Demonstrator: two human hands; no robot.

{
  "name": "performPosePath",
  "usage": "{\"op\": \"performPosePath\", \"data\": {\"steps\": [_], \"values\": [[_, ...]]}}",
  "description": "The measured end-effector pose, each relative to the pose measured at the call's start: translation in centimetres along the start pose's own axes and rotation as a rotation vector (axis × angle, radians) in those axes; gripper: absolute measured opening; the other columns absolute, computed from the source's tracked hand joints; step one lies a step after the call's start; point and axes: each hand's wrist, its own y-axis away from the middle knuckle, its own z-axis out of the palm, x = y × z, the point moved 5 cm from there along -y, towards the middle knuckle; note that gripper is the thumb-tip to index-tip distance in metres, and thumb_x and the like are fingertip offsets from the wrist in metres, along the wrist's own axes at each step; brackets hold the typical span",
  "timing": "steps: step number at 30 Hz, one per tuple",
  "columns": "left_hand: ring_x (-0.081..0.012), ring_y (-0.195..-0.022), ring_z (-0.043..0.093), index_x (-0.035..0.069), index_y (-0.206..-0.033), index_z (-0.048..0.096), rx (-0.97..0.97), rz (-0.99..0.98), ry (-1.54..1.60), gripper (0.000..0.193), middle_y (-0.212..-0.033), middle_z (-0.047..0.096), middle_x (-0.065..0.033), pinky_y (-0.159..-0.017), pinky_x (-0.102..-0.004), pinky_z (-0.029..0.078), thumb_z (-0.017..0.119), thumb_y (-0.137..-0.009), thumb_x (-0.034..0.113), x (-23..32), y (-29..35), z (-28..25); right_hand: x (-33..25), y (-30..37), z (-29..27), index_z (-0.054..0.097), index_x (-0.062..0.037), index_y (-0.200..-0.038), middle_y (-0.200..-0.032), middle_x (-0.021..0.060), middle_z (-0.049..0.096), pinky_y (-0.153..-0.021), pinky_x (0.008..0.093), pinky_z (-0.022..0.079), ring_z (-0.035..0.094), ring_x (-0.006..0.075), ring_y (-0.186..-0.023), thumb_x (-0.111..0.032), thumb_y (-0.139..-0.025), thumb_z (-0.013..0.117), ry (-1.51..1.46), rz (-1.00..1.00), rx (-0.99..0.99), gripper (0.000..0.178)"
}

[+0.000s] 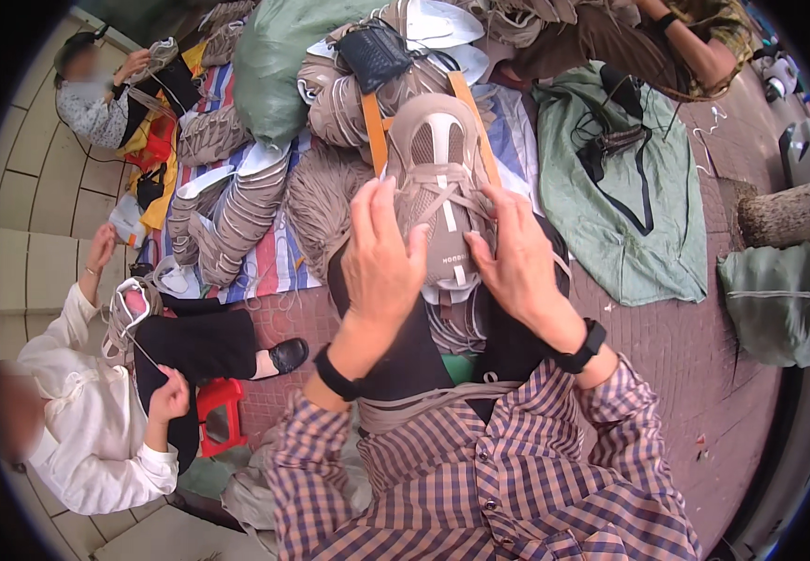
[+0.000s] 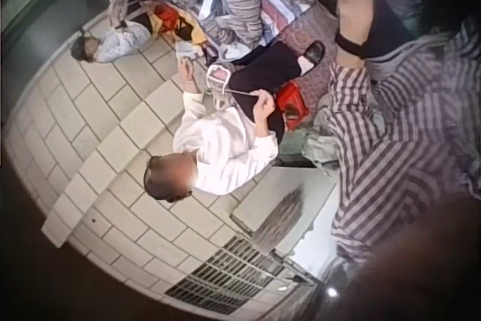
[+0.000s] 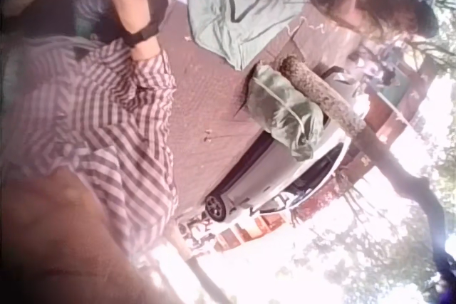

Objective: The person sits on the ground and laces a beige Reebok sneaker that is placed between their legs. They repeatedly thread the laces through the eyelets, pull them tight, and adjust the fit. Other people are visible in the background performing similar tasks.

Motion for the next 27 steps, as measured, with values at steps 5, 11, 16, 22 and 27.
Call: {"op": "performPosePath", "data": {"steps": [5,11,16,22,27], "values": [[-0.0374,-0.103,0.058,-0.001,-0.123,0.052,0.057,0.026,-0.192,0.047,-0.118,0.053,-0.0188,-0.084,-0.0428,0.050,0.057,-0.076,-0.004,0.4,0.8,1.5,-0.3,-0.9,1.3,0.050,-0.0002,-0.120,-0.110,0.0206,0.056,-0.084,0.0445,0.047,0.056,0.0391,-0.101,0.000,-0.076,0.060,0.166,-0.104,0.092,0.045],[-0.0331,-0.092,0.061,0.002,-0.113,0.060,0.083,0.066,-0.172,0.038,-0.100,0.061,-0.0140,-0.079,-0.0420,0.049,0.058,-0.076,-0.003,-1.0,0.3,1.7,2.9,-2.2,1.7,0.067,-0.0031,-0.100,-0.098,0.0157,0.064,-0.083,0.0437,0.048,0.059,0.0343,-0.096,-0.001,-0.075,0.060,-0.013,-0.029,0.098,0.027],[-0.0311,-0.088,0.063,0.006,-0.111,0.061,0.073,0.128,-0.117,0.041,-0.092,0.065,-0.0118,-0.077,-0.0410,0.050,0.056,-0.073,-0.008,-0.5,0.1,0.6,2.7,-1.6,-0.4,0.068,-0.0064,-0.098,-0.092,0.0091,0.068,-0.081,0.0390,0.049,0.061,0.0301,-0.091,0.000,-0.074,0.060,-0.168,-0.053,0.048,0.026],[-0.0294,-0.078,0.061,0.002,-0.105,0.056,0.116,0.346,-0.119,0.030,-0.082,0.062,-0.0119,-0.066,-0.0411,0.050,0.059,-0.077,-0.007,-0.8,0.8,0.7,1.4,-1.6,-0.9,0.064,-0.0105,-0.099,-0.090,0.0059,0.064,-0.079,0.0384,0.048,0.058,0.0271,-0.086,-0.002,-0.073,0.062,0.084,-0.464,0.031,0.027],[-0.0300,-0.081,0.061,0.002,-0.108,0.054,0.005,0.367,-0.248,0.035,-0.087,0.064,-0.0133,-0.069,-0.0406,0.051,0.066,-0.076,-0.001,-1.1,0.5,0.7,0.5,-2.2,0.1,0.059,-0.0098,-0.101,-0.089,0.0065,0.061,-0.079,0.0375,0.046,0.059,0.0254,-0.089,-0.008,-0.076,0.061,0.360,-0.553,-0.038,0.025]]}}
